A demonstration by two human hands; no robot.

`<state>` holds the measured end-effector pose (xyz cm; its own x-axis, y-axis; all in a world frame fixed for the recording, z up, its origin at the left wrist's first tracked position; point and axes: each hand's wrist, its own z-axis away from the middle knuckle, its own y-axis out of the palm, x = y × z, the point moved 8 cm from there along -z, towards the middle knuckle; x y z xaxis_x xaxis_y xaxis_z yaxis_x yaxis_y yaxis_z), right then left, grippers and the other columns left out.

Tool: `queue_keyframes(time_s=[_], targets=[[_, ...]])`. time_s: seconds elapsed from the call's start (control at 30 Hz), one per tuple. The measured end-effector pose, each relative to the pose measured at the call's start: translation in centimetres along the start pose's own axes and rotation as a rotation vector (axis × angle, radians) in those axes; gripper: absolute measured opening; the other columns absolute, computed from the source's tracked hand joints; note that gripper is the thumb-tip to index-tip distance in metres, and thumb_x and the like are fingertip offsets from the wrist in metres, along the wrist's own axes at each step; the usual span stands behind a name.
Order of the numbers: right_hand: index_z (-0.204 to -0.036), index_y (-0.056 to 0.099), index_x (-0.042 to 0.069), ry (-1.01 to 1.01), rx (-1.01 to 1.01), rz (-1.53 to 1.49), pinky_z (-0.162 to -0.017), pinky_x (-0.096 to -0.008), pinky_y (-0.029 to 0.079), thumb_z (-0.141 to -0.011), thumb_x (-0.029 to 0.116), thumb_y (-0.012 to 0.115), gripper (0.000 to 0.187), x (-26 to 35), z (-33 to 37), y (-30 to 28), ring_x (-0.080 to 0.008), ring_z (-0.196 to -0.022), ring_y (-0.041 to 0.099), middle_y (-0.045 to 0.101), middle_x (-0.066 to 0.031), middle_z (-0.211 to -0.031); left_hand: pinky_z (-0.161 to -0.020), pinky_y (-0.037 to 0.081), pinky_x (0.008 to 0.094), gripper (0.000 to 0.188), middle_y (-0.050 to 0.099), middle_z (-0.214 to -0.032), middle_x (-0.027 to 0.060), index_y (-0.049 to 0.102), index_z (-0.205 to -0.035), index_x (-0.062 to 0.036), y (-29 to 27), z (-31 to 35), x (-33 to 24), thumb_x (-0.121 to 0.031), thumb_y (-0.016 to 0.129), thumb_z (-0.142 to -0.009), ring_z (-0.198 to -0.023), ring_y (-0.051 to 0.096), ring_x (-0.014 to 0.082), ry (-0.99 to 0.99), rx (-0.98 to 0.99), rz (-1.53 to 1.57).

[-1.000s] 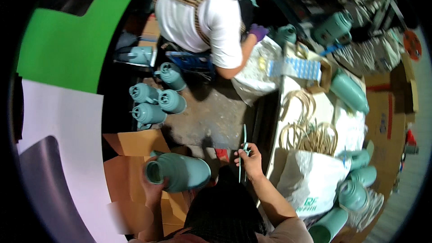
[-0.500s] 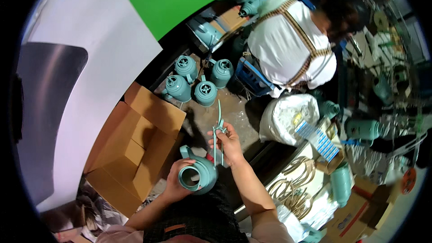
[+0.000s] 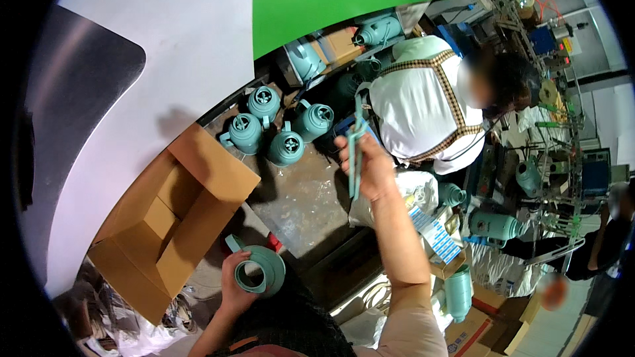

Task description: The person assembles components of water bottles by attaching straps and inserting internal parts, then places the finished bottles into a cardboard box.

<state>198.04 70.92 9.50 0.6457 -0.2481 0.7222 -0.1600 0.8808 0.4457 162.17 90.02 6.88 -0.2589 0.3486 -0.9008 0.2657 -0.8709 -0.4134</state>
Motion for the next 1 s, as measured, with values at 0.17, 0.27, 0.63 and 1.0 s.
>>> queue_keyframes(time_s=[0.17, 0.27, 0.63, 1.0], targets=[[-0.129, 0.056, 0.007, -0.078, -0.107, 0.122, -0.059, -0.0275, 0.053, -0.108, 0.024, 0.043, 0.030, 9.4, -3.9, -0.6, -0.0149, -0.070, 0.063, 0.073, -0.0137, -0.105, -0.106, 0.044, 0.0498, 0.079, 0.060, -0.131, 0.0123, 0.056, -0.126, -0.0108, -0.1, 0.5, 0.9, -0.017, 0.096, -0.058, -0.128, 0.054, 0.0376, -0.030, -0.025, -0.022], [-0.128, 0.053, 0.001, -0.071, -0.109, 0.037, -0.060, -0.0266, 0.059, -0.108, 0.022, 0.044, 0.030, 15.3, -8.5, -4.2, -0.0183, -0.076, 0.070, 0.073, -0.0179, -0.109, -0.107, 0.043, 0.0479, 0.075, 0.063, -0.127, 0.0105, 0.058, -0.121, -0.0093, 0.0, 0.3, 0.7, -0.009, 0.091, -0.054, -0.127, 0.055, 0.0373, -0.069, -0.076, 0.025], [-0.138, 0.042, -0.011, -0.347, 0.235, 0.402, -0.102, -0.0425, 0.048, -0.106, 0.031, 0.048, 0.053, 21.2, -14.4, 1.2, -0.0293, -0.103, 0.066, 0.067, -0.0206, -0.117, -0.106, 0.044, 0.0499, 0.074, 0.059, -0.129, 0.0141, 0.057, -0.125, -0.0084, 1.5, -1.3, 0.3, -0.011, 0.091, -0.060, -0.126, 0.054, 0.0384, -0.049, -0.025, -0.019], [-0.126, 0.056, 0.003, 0.243, 0.063, 0.537, -0.080, -0.0301, 0.053, -0.095, -0.003, 0.053, 0.032, -21.8, -2.5, -9.9, -0.0177, -0.092, 0.068, 0.071, -0.0100, -0.110, -0.109, 0.040, 0.0517, 0.075, 0.060, -0.131, 0.0169, 0.052, -0.124, -0.0034, -2.2, -8.4, -1.0, -0.024, 0.094, -0.065, -0.128, 0.053, 0.0409, 0.099, -0.312, 0.035]])
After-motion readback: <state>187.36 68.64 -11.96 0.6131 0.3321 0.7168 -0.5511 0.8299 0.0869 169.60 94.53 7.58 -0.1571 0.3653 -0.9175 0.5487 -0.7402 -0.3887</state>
